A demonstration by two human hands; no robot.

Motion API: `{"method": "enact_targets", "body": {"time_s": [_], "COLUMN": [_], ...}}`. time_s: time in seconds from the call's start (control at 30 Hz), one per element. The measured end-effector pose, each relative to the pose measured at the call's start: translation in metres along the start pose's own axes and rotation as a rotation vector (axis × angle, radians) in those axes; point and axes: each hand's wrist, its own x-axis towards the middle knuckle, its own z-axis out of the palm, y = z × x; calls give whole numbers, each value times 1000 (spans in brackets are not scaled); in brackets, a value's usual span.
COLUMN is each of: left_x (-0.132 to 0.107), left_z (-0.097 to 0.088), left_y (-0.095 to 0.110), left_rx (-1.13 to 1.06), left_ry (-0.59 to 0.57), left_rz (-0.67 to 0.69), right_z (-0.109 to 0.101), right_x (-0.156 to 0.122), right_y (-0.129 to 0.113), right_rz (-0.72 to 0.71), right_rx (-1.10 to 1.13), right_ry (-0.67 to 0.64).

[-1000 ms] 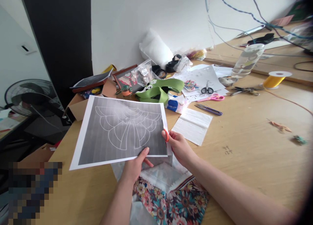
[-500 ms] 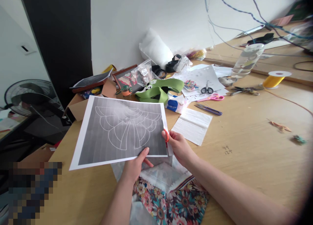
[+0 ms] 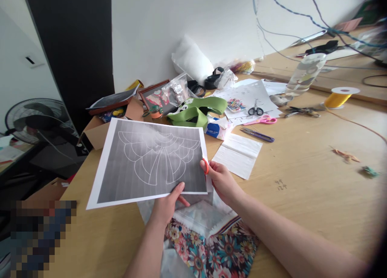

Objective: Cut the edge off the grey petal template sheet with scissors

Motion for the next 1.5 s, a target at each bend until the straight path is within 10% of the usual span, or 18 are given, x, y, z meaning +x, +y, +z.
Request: {"method": "enact_targets", "body": {"time_s": [1.5], "left_x": [-1], "left_z": [1], "left_y": [0], "left_rx": [-10], "left_ry": [-17], "left_rz": [7], "right_z": [-2], "right_x": [1], "right_y": [0], "right_rz": [-9], "right_rx": [4], "right_ry": [13]}}
